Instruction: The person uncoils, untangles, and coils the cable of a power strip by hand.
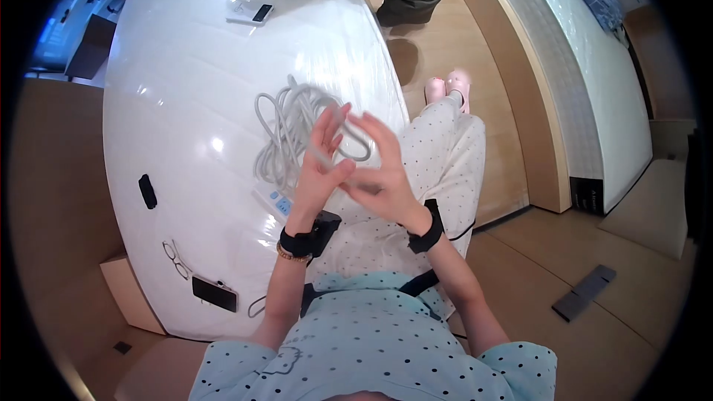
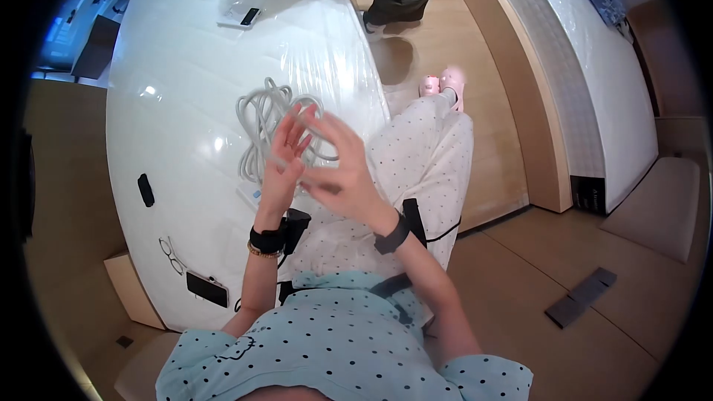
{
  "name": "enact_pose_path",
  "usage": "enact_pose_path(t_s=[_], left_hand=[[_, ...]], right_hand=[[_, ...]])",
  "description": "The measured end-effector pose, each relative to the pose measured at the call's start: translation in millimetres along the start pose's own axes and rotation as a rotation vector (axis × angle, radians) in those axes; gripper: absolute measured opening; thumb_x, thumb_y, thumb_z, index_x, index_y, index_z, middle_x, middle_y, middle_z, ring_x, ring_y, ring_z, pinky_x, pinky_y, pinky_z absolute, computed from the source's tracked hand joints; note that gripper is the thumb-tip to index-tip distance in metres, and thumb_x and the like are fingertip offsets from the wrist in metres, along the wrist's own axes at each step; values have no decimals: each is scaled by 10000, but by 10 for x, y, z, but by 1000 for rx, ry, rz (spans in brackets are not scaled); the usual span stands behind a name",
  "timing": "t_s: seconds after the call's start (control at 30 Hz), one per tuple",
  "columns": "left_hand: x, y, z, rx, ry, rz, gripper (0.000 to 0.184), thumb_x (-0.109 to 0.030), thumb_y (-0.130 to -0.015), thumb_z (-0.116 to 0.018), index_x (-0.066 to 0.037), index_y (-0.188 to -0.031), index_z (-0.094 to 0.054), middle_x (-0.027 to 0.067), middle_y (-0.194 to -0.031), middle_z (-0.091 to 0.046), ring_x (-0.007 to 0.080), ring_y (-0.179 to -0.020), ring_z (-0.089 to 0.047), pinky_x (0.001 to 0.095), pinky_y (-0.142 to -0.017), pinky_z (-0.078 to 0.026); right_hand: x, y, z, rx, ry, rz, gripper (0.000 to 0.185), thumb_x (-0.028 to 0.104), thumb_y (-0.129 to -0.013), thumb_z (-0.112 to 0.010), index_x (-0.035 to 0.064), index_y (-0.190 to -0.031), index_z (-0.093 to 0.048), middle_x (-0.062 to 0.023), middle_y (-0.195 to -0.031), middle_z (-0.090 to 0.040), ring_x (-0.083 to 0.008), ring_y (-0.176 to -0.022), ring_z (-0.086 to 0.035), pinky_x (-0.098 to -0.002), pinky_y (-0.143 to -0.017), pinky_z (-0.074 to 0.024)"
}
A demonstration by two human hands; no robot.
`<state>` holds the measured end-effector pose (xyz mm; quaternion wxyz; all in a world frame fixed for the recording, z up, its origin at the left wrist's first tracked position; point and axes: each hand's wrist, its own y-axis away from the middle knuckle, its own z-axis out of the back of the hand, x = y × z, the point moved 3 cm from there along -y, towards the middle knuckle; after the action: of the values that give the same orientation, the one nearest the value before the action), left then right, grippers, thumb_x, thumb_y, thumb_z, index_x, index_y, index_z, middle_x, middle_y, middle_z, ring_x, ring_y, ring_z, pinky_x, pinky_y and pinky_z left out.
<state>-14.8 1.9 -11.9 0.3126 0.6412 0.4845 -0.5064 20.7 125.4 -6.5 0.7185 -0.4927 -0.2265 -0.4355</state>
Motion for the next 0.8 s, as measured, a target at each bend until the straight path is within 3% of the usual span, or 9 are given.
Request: enact_pose_path(t_s=[0.13, 0.23, 0.3, 0.4, 0.5, 0.53, 0.6, 0.63, 0.8], left_hand=[[49, -17, 92, 50, 101, 133, 410, -352, -946, -399, -53, -1212, -489, 182, -1296, -479, 249, -1211, -436, 377, -1045, -278], [25, 83, 349, -70, 331, 134, 335, -358, -968, -332, -85, -977, -526, 210, -1280, -486, 298, -1262, -388, 446, -1063, -258], [-130, 146, 463, -119, 471, 109, 333, -396, -968, -331, -110, -867, -470, 166, -1155, -543, 276, -1166, -454, 455, -1028, -287], [-245, 247, 565, -110, 814, 140, 354, -427, -963, -334, -130, -791, -418, 77, -936, -540, 233, -992, -504, 463, -958, -328], [-297, 359, 455, -40, 1045, 249, 350, -436, -955, -353, -134, -788, -411, 13, -787, -460, 200, -861, -490, 459, -886, -354], [-294, 387, 368, -10, 1094, 294, 347, -437, -953, -361, -135, -791, -413, -2, -751, -427, 192, -828, -479, 457, -863, -361], [-237, 430, 281, 3, 857, 337, 338, -408, -947, -386, -112, -786, -414, 35, -775, -471, 208, -849, -493, 422, -851, -372], [-207, 438, 257, -1, 725, 342, 336, -395, -948, -389, -102, -786, -422, 46, -778, -481, 213, -848, -495, 414, -848, -375], [-64, 439, 361, -197, 247, 458, 280, -268, -948, -444, -21, -851, -531, 110, -821, -572, 213, -740, -553, 331, -739, -459]], right_hand=[[149, 4, -54, -2, -18, -26, 228, 81, -638, -713, 96, -865, -686, -162, -1351, -412, -360, -1255, -362, -448, -1008, -287], [130, -3, 45, -101, 6, -139, 281, 96, -663, -704, 109, -941, -668, -157, -1295, -454, -338, -1212, -403, -429, -968, -325], [-108, 75, 83, -207, -4, -254, 294, 122, -696, -698, 123, -986, -653, -154, -1223, -508, -301, -1159, -461, -396, -921, -373], [-586, 118, -99, -97, -286, -638, 225, 217, -807, -641, 95, -996, -636, -117, -1084, -587, -208, -988, -561, -321, -795, -440], [-641, 0, -402, 299, -670, -1028, 260, 230, -922, -516, 44, -1089, -588, -64, -1000, -618, -138, -883, -596, -259, -747, -468], [-592, -35, -472, 336, -796, -1022, 277, 244, -925, -509, 38, -1097, -580, -62, -1000, -614, -133, -877, -592, -251, -739, -468], [-484, -73, -588, 411, -1045, -1004, 312, 272, -933, -496, 25, -1111, -563, -58, -1000, -605, -122, -864, -583, -236, -725, -467], [-466, -93, -593, 315, -1044, -996, 265, 220, -926, -516, 15, -1088, -561, -51, -920, -611, -111, -794, -583, -226, -691, -470], [-330, -94, -351, 246, -714, -659, 171, 96, -907, -527, -17, -1033, -539, -47, -775, -614, -111, -701, -588, -241, -670, -472]])
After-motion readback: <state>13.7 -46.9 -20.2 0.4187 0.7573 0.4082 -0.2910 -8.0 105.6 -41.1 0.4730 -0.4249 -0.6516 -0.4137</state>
